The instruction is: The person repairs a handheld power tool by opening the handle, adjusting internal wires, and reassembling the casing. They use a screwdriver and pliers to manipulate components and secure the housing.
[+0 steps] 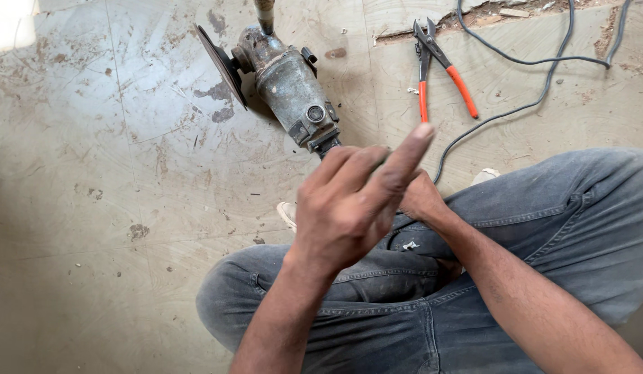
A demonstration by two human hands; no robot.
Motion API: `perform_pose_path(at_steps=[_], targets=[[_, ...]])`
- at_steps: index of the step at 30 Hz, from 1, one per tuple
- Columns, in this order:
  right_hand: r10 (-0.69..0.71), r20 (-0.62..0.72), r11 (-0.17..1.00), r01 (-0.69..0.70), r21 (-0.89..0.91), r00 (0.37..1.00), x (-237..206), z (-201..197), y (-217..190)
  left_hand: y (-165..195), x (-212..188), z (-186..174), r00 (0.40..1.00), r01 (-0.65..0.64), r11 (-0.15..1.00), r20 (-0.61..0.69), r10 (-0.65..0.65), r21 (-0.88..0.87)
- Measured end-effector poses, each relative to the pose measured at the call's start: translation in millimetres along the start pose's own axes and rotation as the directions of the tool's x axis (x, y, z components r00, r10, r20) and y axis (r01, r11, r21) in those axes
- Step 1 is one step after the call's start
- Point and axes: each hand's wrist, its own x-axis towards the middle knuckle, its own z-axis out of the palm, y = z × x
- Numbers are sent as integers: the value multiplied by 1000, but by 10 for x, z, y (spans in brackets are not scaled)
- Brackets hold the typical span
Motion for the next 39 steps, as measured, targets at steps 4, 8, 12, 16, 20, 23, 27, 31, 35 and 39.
perform_pose_path(at_steps=[4,8,12,16,20,23,27,31,35,39], targets=[[-214,-37,977,215,13,976,-76,9,-81,89,194,110,999,-30,999,26,29,35],[-303,-61,952,305,13,951,-88,4,-88,89,251,76,1000,-20,1000,-12,20,-12],[-212,-19,976,210,-63,977,-51,-23,-70,75,237,-6,998,4,999,-64,-7,-44],[-237,-16,970,236,-53,971,-77,-9,-55,80,221,-31,998,-4,1000,-64,2,-28],[-257,-18,966,256,-45,966,-122,13,-47,86,201,-35,999,-2,999,-41,1,-40],[-263,-19,964,262,-48,965,-133,8,-41,85,181,-42,999,-3,999,-45,1,-45],[-266,-19,963,265,-54,964,-136,4,-39,90,151,-33,998,1,999,-63,-3,-33],[-270,-17,961,269,-56,963,-143,16,-27,98,114,1,997,8,999,-82,-10,-33],[-271,-14,961,269,-58,963,-132,33,-5,108,86,12,998,3,999,-63,-6,-49],[-261,-10,964,260,-64,965,-129,58,-42,160,115,-32,999,36,998,42,-34,-49]])
